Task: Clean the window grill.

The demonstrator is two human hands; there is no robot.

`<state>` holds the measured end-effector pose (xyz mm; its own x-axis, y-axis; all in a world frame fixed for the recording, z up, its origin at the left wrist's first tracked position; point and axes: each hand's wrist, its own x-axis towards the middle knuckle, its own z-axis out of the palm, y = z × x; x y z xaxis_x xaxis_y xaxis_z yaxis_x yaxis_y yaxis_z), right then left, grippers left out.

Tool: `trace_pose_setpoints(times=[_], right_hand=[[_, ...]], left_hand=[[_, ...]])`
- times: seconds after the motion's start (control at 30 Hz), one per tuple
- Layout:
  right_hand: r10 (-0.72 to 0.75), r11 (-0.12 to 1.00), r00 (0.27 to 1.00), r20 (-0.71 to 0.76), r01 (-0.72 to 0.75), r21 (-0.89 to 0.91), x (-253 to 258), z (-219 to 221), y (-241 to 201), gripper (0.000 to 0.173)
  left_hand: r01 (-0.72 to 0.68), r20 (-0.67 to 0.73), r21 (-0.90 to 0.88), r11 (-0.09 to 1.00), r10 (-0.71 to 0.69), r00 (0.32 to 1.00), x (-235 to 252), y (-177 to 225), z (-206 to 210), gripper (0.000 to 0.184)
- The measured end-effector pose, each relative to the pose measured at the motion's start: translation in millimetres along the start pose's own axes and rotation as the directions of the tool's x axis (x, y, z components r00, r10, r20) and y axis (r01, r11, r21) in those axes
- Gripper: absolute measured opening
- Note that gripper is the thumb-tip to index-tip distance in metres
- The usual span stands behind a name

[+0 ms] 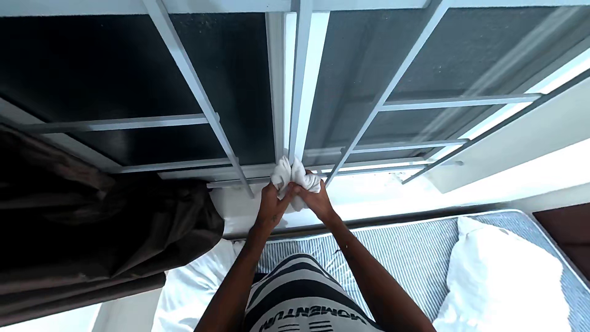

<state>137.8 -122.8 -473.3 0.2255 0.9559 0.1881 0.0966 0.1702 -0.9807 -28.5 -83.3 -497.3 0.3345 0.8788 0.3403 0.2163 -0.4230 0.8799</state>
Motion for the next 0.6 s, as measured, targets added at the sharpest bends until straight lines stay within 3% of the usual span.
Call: trace_pose_setpoints(times=[0.07,0.13,0.33,0.47,0.53,0.6], right_hand=[[0.105,0.994,0.994,-0.019,-0.104,0.031,-4,-2,-17,0.021],[0.144,0.989,0.989,-0.022,-0.144,0.021,-4,-5,-38,0.023],[0.004,0.993,0.998,-0.067,0.003,0.115,-4,-1,-50,0.019],[-0.047,0.999,0.998,-0.049,0.046,-0.028,-5,1,-1,0.029],[0.003,0.999,0.998,-0.063,-0.005,-0.036,-4,4,17,0.028],[0.071,0.997,0.995,-0.064,-0.071,-0.004,-1,8,12,0.026]], left_hand=[[0.007,-0.050,0.045,0.999,-0.005,0.999,8,10,-5,0.036],[-0.003,-0.055,0.085,0.996,0.008,0.998,16,24,-13,0.033],[-0.054,-0.143,-0.025,0.998,0.050,0.988,46,55,-22,0.029],[-0.010,-0.051,0.080,0.997,0.014,0.999,16,15,-17,0.031],[0.019,-0.064,0.113,0.993,-0.012,0.998,9,-8,-8,0.031],[0.092,-0.115,0.099,0.991,-0.080,0.990,16,-3,-2,0.032]])
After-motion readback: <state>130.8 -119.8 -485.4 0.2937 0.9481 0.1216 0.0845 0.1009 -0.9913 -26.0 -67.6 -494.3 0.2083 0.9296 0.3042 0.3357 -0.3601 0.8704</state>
